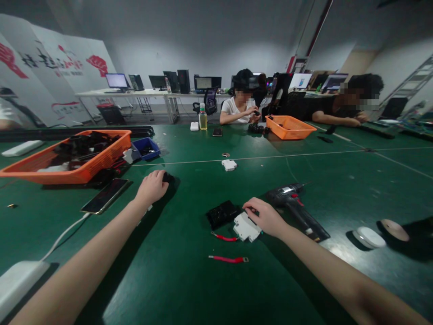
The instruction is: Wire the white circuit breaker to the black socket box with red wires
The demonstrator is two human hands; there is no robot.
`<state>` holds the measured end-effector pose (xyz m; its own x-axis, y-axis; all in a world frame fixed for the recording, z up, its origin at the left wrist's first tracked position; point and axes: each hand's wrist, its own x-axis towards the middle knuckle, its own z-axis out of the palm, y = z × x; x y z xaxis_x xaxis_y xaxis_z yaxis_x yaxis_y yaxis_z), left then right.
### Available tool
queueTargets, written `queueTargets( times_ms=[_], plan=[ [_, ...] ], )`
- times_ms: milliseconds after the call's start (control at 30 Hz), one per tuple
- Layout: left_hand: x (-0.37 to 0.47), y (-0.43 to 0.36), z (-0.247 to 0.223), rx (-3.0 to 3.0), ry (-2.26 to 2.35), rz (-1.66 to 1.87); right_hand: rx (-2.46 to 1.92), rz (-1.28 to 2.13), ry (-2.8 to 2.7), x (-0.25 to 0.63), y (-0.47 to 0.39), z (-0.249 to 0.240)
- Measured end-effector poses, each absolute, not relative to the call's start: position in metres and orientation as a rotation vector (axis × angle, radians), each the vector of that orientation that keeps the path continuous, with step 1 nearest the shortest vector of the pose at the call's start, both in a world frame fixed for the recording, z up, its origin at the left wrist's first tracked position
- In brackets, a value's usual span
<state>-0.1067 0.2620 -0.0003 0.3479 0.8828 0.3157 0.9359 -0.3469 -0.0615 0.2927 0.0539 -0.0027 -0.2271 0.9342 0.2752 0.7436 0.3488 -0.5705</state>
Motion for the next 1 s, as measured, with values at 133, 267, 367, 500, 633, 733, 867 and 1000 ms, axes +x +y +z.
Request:
queueTargets(
  times_ms=[133,267,367,500,633,733,867,1000],
  plan=[
    [-0.108,0.262,-0.005,-2.383,-1.603,-0.318,-1.452,0.426,-2.044,0.294,0.054,-0.004],
    [-0.109,0.261,-0.011,-2.405,-1.542,-0.277,-1.454,0.427,-2.057,0.295,0.055,-0.006],
    [-0.109,0.260,-0.014,-2.411,-1.523,-0.244,-1.460,0.447,-2.059,0.295,0.055,-0.006],
    [-0.108,0.257,-0.017,-2.403,-1.500,-0.201,-1.461,0.462,-2.059,0.295,0.054,-0.005],
    [-0.107,0.254,-0.018,-2.393,-1.472,-0.206,-1.454,0.467,-2.060,0.295,0.054,-0.004],
    [-0.107,0.253,-0.017,-2.393,-1.507,-0.249,-1.451,0.464,-2.061,0.294,0.054,-0.003],
    [-0.108,0.255,-0.018,-2.409,-1.517,-0.271,-1.456,0.471,-2.063,0.294,0.055,-0.003],
    [-0.112,0.261,-0.022,-2.432,-1.506,-0.279,-1.453,0.464,-2.059,0.294,0.055,-0.003]
  ],
)
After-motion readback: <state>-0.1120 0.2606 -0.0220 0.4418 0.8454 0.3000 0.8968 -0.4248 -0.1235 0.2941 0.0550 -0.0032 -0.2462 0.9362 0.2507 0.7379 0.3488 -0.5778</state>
